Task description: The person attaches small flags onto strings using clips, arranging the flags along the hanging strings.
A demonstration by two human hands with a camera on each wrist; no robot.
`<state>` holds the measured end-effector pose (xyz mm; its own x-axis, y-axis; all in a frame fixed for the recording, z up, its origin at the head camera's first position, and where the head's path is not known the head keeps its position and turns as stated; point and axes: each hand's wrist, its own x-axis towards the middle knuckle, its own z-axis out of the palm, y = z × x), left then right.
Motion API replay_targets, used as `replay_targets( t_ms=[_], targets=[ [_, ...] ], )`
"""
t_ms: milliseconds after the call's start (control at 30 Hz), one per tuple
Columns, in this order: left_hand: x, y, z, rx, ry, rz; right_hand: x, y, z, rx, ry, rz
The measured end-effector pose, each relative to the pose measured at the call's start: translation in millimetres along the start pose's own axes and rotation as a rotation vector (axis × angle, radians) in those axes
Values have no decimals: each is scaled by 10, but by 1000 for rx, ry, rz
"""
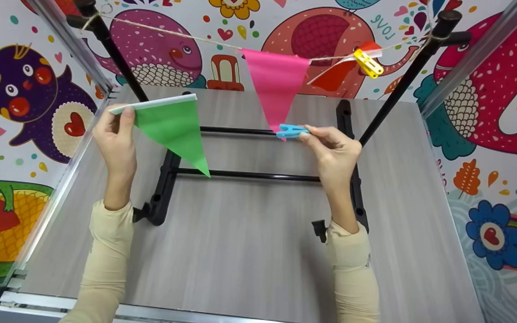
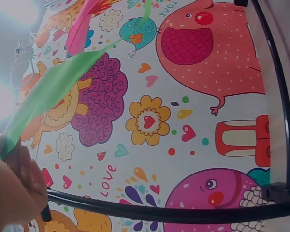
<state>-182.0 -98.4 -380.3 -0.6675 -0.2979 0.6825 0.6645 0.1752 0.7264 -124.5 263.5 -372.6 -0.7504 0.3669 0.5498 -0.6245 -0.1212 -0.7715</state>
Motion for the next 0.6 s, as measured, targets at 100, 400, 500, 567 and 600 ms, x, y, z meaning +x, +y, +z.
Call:
replay_targets(
  t_ms=[100,400,500,567,600],
  targets=[
    [43,33,24,-11,11,-12,19,-23,9,3,11,-8],
    [89,97,72,-15,0,-38,69,-74,26,7,-3,-65],
    [108,98,93,-22,2,-36,97,-95,37,3,5,-79],
    [122,100,109,-28,2,-37,115,-107,53,-5,16,-83],
    [128,102,117,-30,2,-38,123,-113,61,-1,22,-81]
  ],
)
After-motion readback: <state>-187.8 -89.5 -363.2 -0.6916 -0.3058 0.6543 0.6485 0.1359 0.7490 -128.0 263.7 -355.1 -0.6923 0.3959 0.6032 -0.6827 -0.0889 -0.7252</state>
